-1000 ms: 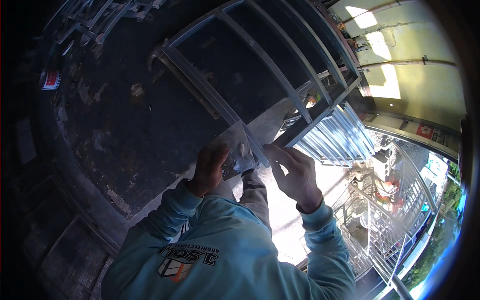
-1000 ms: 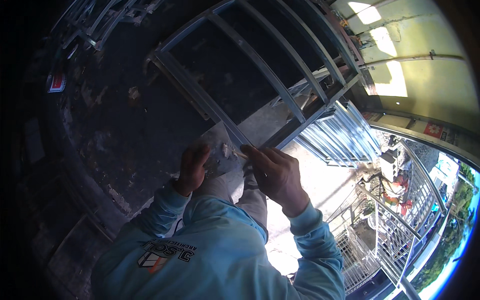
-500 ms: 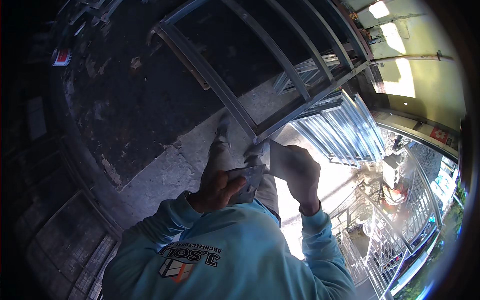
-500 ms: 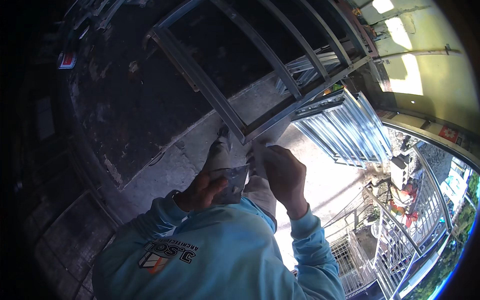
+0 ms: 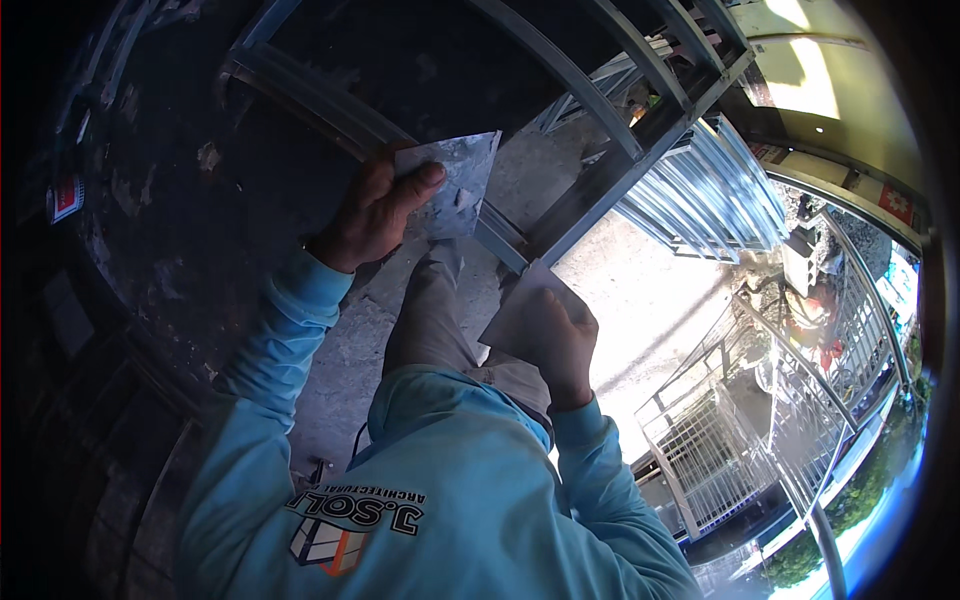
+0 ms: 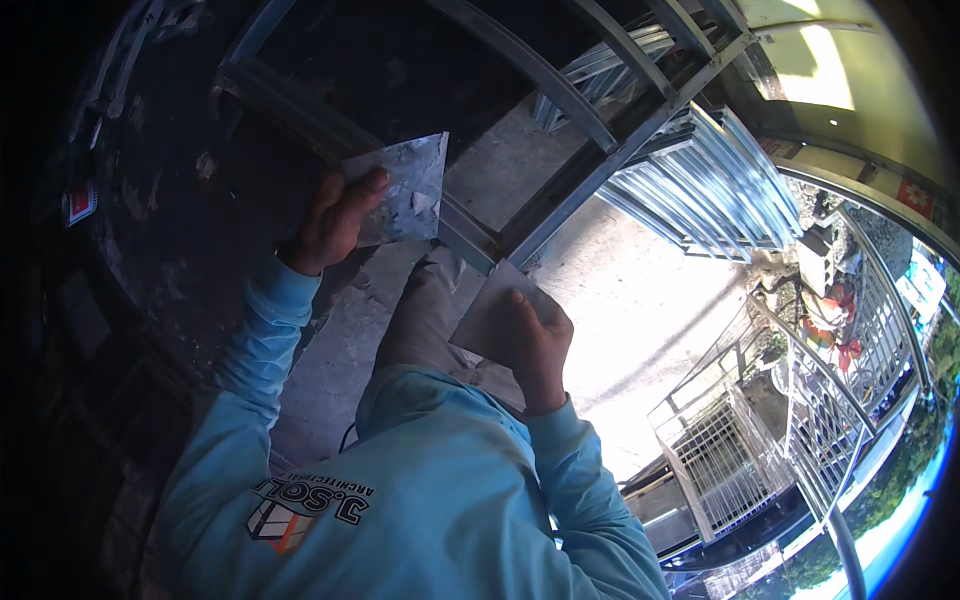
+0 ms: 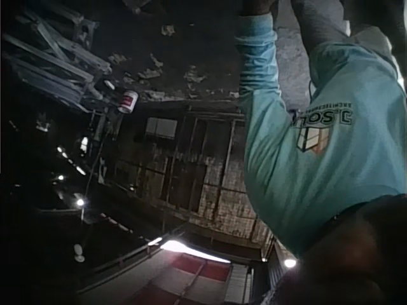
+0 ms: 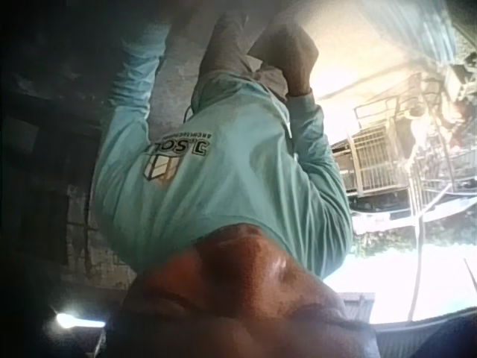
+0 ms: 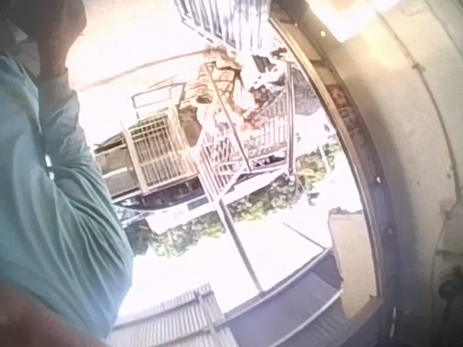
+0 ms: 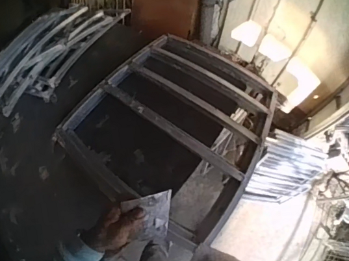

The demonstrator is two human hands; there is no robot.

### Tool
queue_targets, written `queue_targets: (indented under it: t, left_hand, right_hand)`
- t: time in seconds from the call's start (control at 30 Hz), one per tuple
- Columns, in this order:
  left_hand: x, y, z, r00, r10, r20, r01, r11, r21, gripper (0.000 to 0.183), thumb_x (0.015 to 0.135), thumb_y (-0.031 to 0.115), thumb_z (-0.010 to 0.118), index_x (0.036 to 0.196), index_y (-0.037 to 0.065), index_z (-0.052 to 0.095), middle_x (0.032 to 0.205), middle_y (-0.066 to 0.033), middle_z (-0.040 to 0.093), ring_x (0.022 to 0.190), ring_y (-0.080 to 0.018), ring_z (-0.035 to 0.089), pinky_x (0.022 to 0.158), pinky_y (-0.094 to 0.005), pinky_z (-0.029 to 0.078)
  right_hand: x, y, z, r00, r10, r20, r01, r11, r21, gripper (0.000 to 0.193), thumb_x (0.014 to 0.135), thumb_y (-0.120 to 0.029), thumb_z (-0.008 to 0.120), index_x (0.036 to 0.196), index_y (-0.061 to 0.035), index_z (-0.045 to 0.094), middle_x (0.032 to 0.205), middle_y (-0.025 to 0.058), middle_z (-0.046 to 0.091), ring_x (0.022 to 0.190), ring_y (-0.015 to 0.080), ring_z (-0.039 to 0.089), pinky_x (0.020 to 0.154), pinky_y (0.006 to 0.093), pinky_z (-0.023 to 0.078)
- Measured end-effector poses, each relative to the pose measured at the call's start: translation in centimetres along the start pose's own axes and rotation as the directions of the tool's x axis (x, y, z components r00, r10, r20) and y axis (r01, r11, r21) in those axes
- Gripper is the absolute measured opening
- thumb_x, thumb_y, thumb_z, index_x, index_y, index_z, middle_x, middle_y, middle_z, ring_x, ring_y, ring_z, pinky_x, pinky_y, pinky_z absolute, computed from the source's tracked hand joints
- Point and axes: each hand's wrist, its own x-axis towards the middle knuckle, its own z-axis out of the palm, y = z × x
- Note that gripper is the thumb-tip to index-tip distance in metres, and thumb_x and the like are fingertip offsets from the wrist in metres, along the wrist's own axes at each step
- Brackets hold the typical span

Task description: Sand metal components for a frame structure.

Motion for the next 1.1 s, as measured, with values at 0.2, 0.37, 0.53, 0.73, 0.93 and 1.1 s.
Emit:
queue_targets:
  t: [0.2, 0.37, 0.53, 0.73, 0.93, 1.1]
  left_hand:
    - [0.0, -1.0, -0.4, 0.999, -0.001, 0.045, 0.003, 0.999, -0.041, 0.041, 0.102, 0.038, 0.061, 0.114, -0.001, 0.06, 0.085, -0.0024, 0.056, 0.079, -0.0101, 0.052, 0.072, -0.0284, 0.045]
    - [-0.1, -1.1, -0.5, 0.999, 0.042, 0.033, -0.042, 0.999, 0.029, 0.04, 0.102, 0.036, 0.061, 0.114, -0.001, 0.06, 0.089, -0.0039, 0.059, 0.082, -0.0118, 0.055, 0.075, -0.0299, 0.046]
    - [-0.2, -1.1, -0.6, 0.996, 0.082, 0.027, -0.084, 0.994, 0.065, 0.039, 0.102, 0.036, 0.06, 0.114, -0.001, 0.061, 0.094, -0.0058, 0.062, 0.088, -0.0146, 0.059, 0.08, -0.0308, 0.048]
    - [-0.1, -0.9, -0.8, 0.999, -0.023, 0.048, 0.028, 0.994, -0.108, 0.038, 0.103, 0.035, 0.059, 0.11, -0.001, 0.064, 0.096, -0.0063, 0.064, 0.092, -0.0161, 0.062, 0.083, -0.0322, 0.05]
    - [-0.1, -2.2, -1.0, 0.999, 0.03, 0.039, -0.027, 0.997, -0.078, 0.035, 0.104, 0.031, 0.058, 0.112, -0.002, 0.065, 0.097, -0.007, 0.064, 0.092, -0.0162, 0.063, 0.083, -0.0325, 0.052]
    - [-2.2, -3.0, -1.3, 0.951, 0.308, 0.028, -0.306, 0.927, 0.216, 0.031, 0.104, 0.021, 0.056, 0.125, -0.001, 0.063, 0.112, -0.0091, 0.063, 0.1, -0.0161, 0.064, 0.088, -0.0338, 0.054]
  right_hand:
    - [-1.7, 0.0, -0.1, 0.981, -0.143, -0.131, 0.143, 0.99, -0.008, 0.018, 0.094, -0.015, 0.073, 0.098, 0.0026, 0.073, 0.082, 0.0029, 0.07, 0.072, 0.0089, 0.062, 0.064, 0.0231, 0.048]
    - [-1.7, -0.3, 1.8, 0.971, -0.202, -0.128, 0.193, 0.978, -0.082, 0.017, 0.094, -0.013, 0.073, 0.098, 0.0031, 0.073, 0.081, 0.0037, 0.07, 0.071, 0.0092, 0.062, 0.064, 0.0231, 0.048]
    - [-1.2, -0.3, 1.5, 0.981, -0.084, -0.175, 0.07, 0.994, -0.086, 0.016, 0.095, -0.009, 0.068, 0.105, 0.0039, 0.072, 0.089, 0.0039, 0.071, 0.077, 0.0092, 0.064, 0.068, 0.0224, 0.05]
    - [-1.5, -0.5, 0.7, 0.993, -0.078, -0.084, 0.078, 0.997, 0.002, 0.016, 0.096, -0.009, 0.068, 0.104, 0.0034, 0.072, 0.087, 0.0027, 0.07, 0.074, 0.0084, 0.062, 0.066, 0.0218, 0.05]
    - [-0.4, 1.1, 0.0, 0.981, -0.124, -0.146, 0.122, 0.992, -0.026, 0.019, 0.094, -0.014, 0.073, 0.102, 0.0037, 0.072, 0.085, 0.0059, 0.072, 0.072, 0.0118, 0.066, 0.063, 0.0247, 0.052]
    - [-3.5, -1.0, -4.0, 0.997, -0.072, -0.019, 0.074, 0.985, 0.157, 0.018, 0.094, -0.013, 0.073, 0.101, 0.0033, 0.07, 0.084, 0.0068, 0.071, 0.071, 0.0137, 0.066, 0.064, 0.0256, 0.054]
